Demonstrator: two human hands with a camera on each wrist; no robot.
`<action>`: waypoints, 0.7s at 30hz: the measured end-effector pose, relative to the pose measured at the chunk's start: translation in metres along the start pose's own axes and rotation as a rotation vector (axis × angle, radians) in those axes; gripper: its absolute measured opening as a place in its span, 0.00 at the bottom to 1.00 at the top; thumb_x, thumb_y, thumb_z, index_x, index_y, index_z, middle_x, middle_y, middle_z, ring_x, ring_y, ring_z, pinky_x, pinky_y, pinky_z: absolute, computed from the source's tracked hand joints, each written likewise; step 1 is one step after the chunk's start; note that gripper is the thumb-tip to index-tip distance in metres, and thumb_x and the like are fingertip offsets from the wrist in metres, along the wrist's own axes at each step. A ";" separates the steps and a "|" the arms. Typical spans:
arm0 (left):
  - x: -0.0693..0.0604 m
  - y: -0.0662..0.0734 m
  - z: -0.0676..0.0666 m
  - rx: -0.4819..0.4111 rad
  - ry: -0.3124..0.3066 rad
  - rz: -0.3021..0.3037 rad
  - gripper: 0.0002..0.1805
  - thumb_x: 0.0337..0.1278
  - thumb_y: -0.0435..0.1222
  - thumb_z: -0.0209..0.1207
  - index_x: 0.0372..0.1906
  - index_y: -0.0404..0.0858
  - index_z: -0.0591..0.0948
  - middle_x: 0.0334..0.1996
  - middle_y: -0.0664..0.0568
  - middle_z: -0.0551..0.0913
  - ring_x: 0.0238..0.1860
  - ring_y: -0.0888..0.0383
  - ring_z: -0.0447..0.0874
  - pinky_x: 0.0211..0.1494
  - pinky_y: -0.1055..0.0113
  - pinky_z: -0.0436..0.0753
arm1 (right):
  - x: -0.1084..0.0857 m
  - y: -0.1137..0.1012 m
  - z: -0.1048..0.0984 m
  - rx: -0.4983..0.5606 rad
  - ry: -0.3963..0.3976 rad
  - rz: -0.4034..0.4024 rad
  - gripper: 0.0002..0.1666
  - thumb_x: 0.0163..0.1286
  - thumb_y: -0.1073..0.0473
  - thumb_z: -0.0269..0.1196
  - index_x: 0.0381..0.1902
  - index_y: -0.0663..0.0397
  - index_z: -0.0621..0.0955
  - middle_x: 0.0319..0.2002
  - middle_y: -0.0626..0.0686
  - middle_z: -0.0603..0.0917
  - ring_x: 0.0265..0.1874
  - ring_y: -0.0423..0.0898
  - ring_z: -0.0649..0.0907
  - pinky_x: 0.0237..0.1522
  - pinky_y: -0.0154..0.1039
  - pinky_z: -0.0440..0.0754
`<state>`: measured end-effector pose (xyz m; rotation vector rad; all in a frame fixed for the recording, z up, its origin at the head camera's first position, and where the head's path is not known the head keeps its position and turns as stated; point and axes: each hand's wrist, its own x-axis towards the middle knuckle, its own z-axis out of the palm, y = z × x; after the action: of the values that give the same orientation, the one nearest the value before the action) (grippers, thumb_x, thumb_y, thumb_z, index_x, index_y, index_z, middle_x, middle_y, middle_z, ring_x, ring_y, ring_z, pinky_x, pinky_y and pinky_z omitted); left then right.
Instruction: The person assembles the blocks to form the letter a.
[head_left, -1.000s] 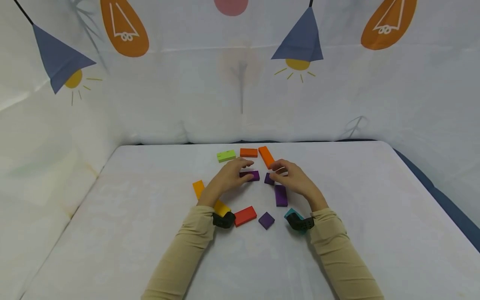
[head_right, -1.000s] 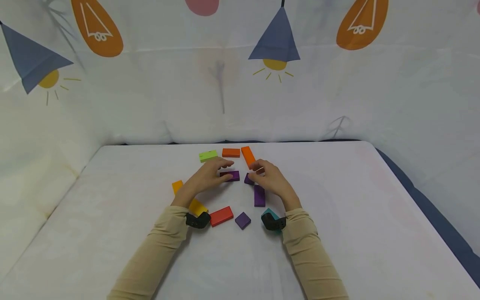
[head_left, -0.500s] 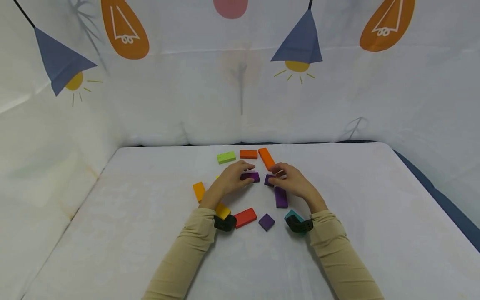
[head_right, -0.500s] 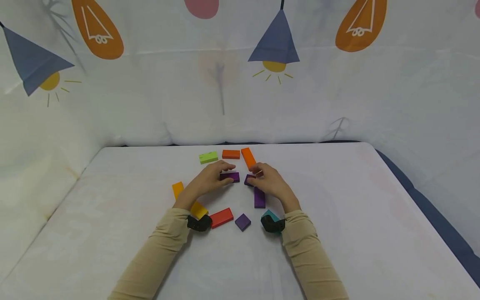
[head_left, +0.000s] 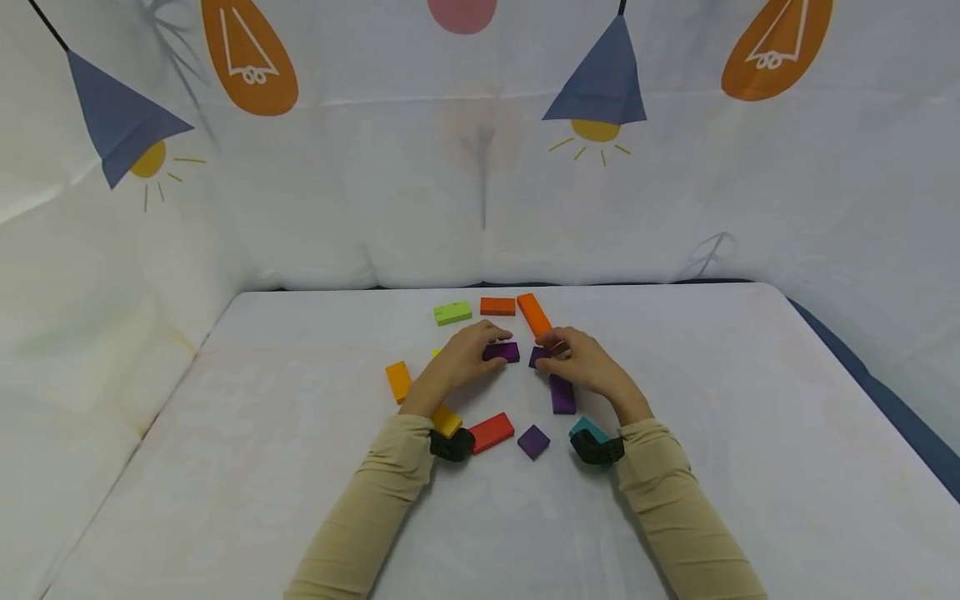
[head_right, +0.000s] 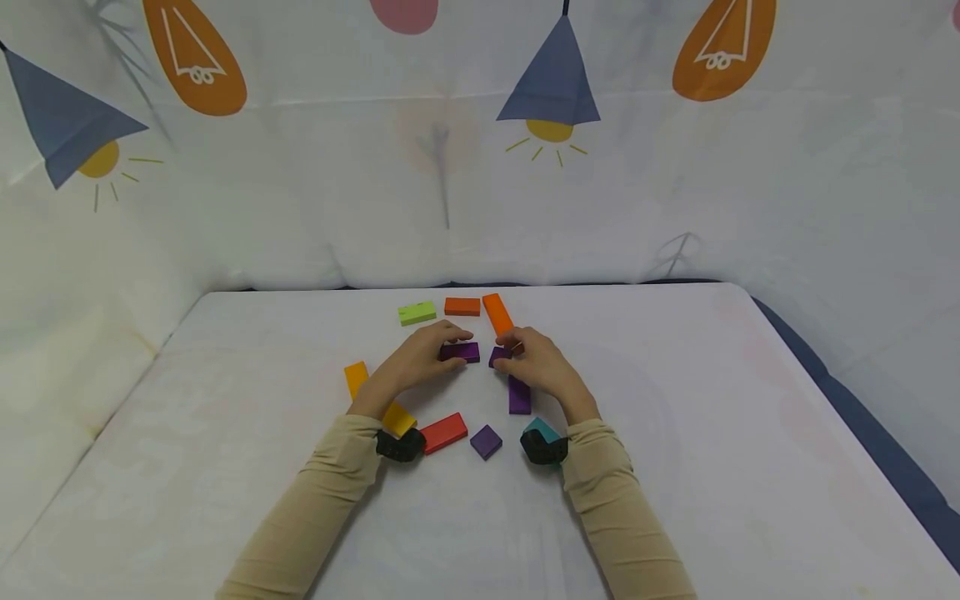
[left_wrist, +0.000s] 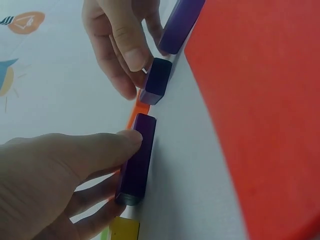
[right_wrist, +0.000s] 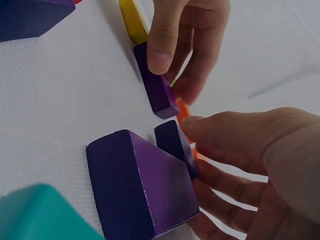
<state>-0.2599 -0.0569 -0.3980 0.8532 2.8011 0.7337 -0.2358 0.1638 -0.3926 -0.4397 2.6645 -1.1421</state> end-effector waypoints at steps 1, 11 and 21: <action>0.000 0.000 0.000 0.002 -0.001 -0.002 0.24 0.59 0.37 0.61 0.61 0.39 0.74 0.56 0.45 0.77 0.56 0.52 0.75 0.65 0.60 0.71 | 0.000 0.000 0.000 -0.002 0.000 0.002 0.24 0.64 0.57 0.62 0.56 0.61 0.75 0.54 0.61 0.78 0.50 0.56 0.79 0.52 0.50 0.79; -0.001 0.001 0.001 0.011 -0.016 -0.032 0.23 0.59 0.36 0.61 0.60 0.39 0.75 0.54 0.46 0.78 0.53 0.52 0.75 0.63 0.60 0.73 | -0.002 -0.005 0.001 -0.012 -0.005 0.051 0.24 0.64 0.58 0.62 0.58 0.59 0.75 0.55 0.61 0.77 0.51 0.56 0.77 0.52 0.50 0.77; -0.002 0.001 0.001 0.006 -0.020 -0.038 0.22 0.59 0.36 0.61 0.59 0.40 0.76 0.53 0.46 0.78 0.51 0.53 0.75 0.61 0.60 0.74 | -0.001 -0.003 0.002 -0.018 0.003 0.061 0.24 0.65 0.59 0.61 0.58 0.58 0.74 0.55 0.60 0.77 0.50 0.55 0.76 0.53 0.50 0.77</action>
<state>-0.2577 -0.0566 -0.3982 0.8021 2.7946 0.7074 -0.2333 0.1611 -0.3917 -0.3576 2.6736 -1.1027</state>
